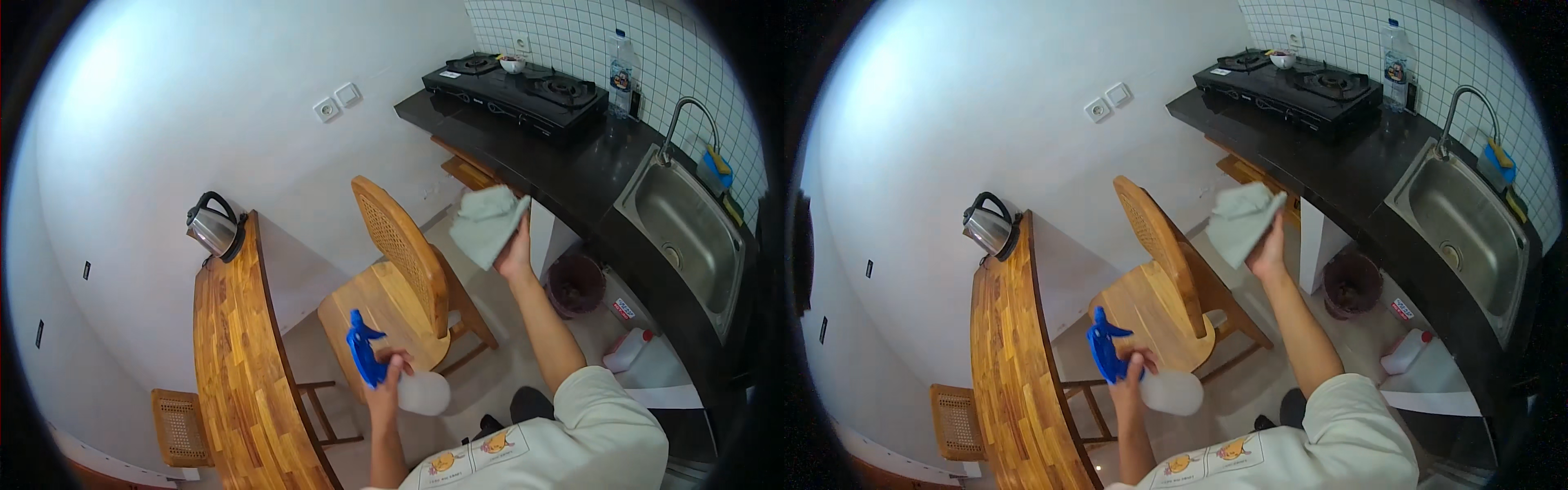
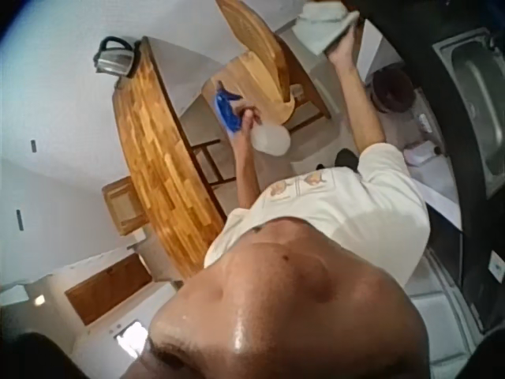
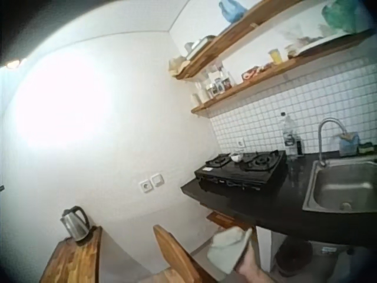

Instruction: The person wipes a wooden dining table and several wooden chairs with a cloth while holding a spray bottle. They clean the tabletop, chair seats, and chair backs in sequence, moving around the table to reach different areas.

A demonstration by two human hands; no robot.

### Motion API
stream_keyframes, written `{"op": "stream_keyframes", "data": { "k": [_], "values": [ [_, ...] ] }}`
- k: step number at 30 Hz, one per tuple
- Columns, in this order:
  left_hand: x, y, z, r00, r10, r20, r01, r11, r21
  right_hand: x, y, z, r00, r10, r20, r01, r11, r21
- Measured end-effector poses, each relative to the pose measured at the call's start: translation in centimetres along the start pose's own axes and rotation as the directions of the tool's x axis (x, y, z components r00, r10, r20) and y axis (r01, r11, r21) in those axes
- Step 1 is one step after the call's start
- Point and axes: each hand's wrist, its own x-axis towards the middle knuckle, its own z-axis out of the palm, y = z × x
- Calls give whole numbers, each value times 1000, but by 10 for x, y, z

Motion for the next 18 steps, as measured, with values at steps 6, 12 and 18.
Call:
{"op": "stream_keyframes", "data": {
  "k": [6,12,18],
  "values": [
    [68,0,30,1000,3,3,-4,993,114,-17,40,53,764,273,585,555,186,-811],
    [100,-13,42,984,-154,85,138,976,167,78,87,80,640,447,625,740,-137,-659],
    [110,0,57,927,-369,66,329,885,328,221,132,99,695,424,581,676,-110,-729]
  ]
}}
